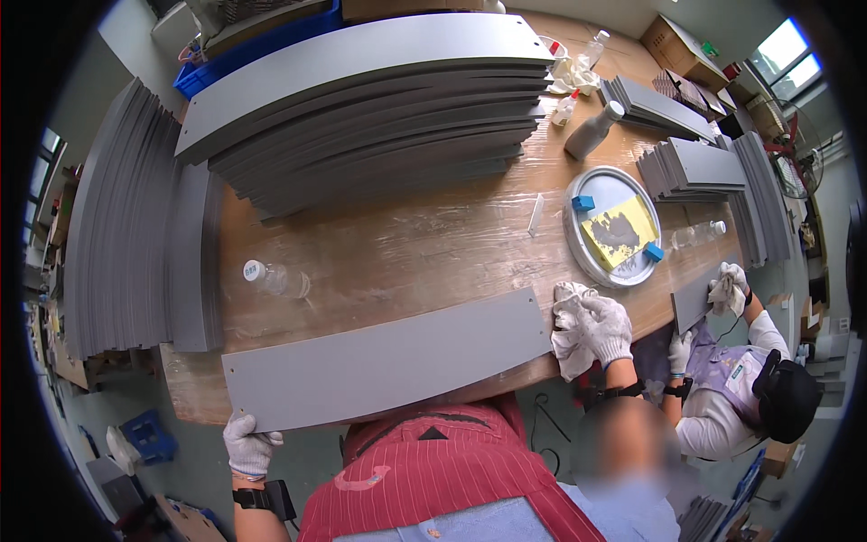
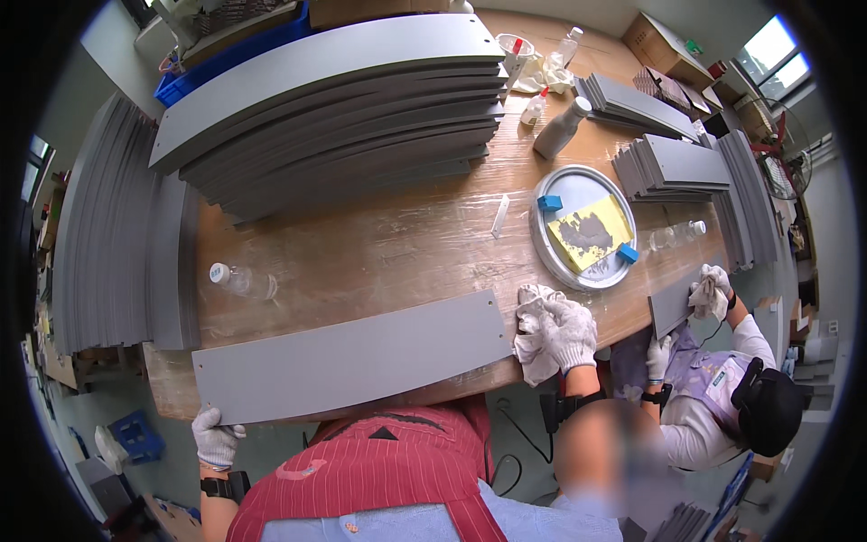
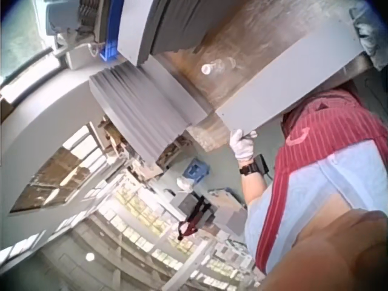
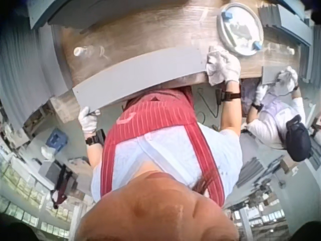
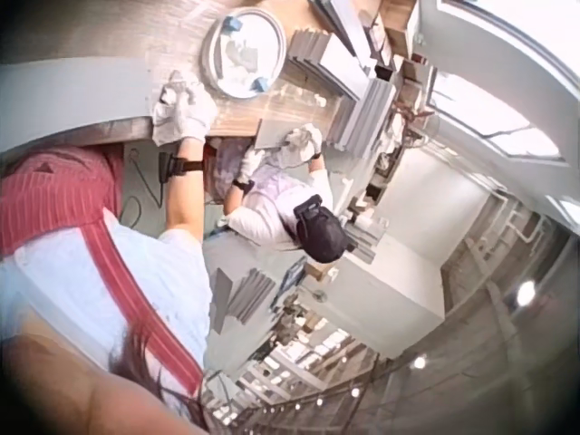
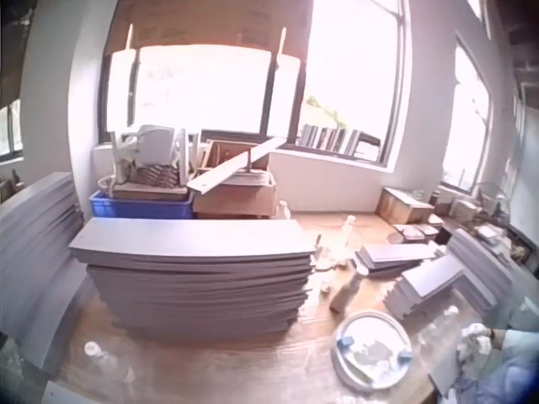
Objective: The person wipes a gray rectangular panel with a white cloth, then uses a blue sanding block to smooth the edges and surface. The person repeats this process on multiple panels, stacking the finished ones on the left side of the table.
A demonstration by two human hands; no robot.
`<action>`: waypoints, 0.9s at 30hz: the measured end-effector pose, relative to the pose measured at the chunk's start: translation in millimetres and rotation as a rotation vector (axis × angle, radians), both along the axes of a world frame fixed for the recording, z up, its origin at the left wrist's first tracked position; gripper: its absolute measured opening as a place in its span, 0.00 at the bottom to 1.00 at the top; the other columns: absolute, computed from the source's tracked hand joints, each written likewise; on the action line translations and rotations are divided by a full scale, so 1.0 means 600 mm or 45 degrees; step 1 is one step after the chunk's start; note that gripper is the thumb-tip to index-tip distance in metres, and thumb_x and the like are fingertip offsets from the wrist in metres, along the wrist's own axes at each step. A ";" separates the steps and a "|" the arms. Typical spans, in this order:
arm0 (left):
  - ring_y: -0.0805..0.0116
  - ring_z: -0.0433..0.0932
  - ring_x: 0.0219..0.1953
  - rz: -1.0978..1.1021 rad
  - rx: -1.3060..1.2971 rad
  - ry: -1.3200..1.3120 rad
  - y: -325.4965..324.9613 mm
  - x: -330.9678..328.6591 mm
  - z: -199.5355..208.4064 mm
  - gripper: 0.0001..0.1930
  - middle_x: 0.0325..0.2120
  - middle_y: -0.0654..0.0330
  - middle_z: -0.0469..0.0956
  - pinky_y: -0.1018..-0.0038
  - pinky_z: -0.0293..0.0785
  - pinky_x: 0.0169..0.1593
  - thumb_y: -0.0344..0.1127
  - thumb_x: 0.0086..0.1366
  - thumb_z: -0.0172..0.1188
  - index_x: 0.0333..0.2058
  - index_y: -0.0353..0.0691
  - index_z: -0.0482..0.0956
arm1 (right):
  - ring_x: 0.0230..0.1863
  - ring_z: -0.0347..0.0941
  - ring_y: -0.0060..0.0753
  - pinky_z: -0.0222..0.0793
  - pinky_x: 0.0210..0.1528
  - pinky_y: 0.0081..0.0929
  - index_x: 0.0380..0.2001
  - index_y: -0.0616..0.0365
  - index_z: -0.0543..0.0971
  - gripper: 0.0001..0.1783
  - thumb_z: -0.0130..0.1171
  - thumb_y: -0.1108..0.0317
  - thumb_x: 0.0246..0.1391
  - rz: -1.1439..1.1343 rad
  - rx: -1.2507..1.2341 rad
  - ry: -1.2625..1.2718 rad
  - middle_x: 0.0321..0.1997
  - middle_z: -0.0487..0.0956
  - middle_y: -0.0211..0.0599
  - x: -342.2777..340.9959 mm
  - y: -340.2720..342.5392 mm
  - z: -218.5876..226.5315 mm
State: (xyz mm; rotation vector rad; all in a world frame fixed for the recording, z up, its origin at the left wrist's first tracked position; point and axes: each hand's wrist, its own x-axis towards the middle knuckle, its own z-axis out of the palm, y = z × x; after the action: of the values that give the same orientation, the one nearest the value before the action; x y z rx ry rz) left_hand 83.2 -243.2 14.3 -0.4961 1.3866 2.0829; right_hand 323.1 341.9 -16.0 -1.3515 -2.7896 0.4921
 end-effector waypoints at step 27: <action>0.66 0.79 0.35 -0.322 -0.773 -0.044 0.061 -0.163 -0.190 0.21 0.39 0.64 0.79 0.65 0.75 0.32 0.37 0.62 0.61 0.54 0.46 0.71 | 0.58 0.74 0.56 0.70 0.60 0.44 0.50 0.56 0.78 0.19 0.57 0.64 0.55 -0.397 -0.357 -0.010 0.54 0.78 0.60 -0.367 0.123 -0.103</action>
State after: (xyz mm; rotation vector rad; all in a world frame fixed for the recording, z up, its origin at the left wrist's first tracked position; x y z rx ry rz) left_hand -14.6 -206.7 -99.9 -0.5541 1.9480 1.4280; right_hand 103.0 415.5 -77.6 -1.8011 -2.5143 0.8853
